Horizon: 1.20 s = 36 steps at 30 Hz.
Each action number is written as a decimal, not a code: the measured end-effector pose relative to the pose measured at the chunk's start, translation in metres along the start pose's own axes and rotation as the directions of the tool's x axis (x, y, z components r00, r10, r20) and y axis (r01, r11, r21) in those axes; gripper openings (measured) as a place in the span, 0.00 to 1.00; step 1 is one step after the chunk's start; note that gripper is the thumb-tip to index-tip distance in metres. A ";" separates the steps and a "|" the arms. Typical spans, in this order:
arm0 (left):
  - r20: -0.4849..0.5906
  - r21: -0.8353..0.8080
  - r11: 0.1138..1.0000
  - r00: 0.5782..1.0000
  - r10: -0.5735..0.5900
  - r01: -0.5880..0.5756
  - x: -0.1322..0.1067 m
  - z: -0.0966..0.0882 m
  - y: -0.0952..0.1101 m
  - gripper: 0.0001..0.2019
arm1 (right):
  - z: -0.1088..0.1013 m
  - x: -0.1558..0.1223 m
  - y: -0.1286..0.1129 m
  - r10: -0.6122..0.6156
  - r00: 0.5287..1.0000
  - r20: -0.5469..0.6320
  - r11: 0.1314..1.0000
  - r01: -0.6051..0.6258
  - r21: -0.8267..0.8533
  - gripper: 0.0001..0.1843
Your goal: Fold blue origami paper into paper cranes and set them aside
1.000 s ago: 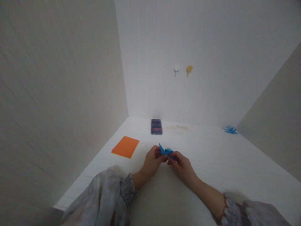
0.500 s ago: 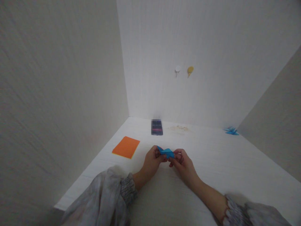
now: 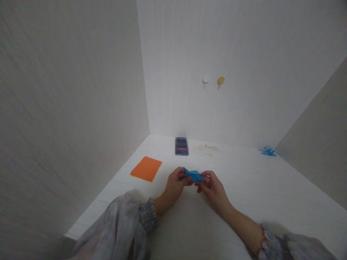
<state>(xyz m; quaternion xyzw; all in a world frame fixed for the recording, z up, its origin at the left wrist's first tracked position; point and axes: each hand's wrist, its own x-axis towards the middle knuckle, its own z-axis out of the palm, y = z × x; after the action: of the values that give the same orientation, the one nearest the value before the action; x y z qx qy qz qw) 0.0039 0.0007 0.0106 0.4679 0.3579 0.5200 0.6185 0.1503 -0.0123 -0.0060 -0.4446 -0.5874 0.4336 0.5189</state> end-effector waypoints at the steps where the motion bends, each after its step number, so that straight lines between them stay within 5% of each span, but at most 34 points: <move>1: 0.004 0.022 1.000 1.000 0.002 -0.002 0.000 0.000 0.000 0.12 | 0.000 0.000 -0.001 0.005 1.000 0.006 1.000 -0.005 0.016 0.15; 7: -0.043 0.136 0.990 0.999 -0.028 0.033 0.002 -0.004 -0.001 0.12 | 0.001 0.001 -0.003 0.036 0.998 0.047 0.993 -0.041 0.113 0.17; 20: -0.075 0.073 0.995 0.995 -0.066 0.072 0.001 -0.002 0.001 0.12 | 0.003 0.002 -0.008 0.064 0.996 0.066 0.980 -0.075 0.185 0.17; 36: -0.200 0.160 0.987 0.980 0.013 0.020 0.003 -0.001 0.007 0.10 | -0.001 0.003 0.005 0.059 0.995 0.075 0.996 -0.064 0.064 0.16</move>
<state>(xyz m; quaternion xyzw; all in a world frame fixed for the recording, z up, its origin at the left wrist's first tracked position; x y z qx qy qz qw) 0.0016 0.0043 0.0170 0.4612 0.4600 0.5326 0.5403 0.1516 -0.0081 -0.0104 -0.4289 -0.5772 0.4847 0.4979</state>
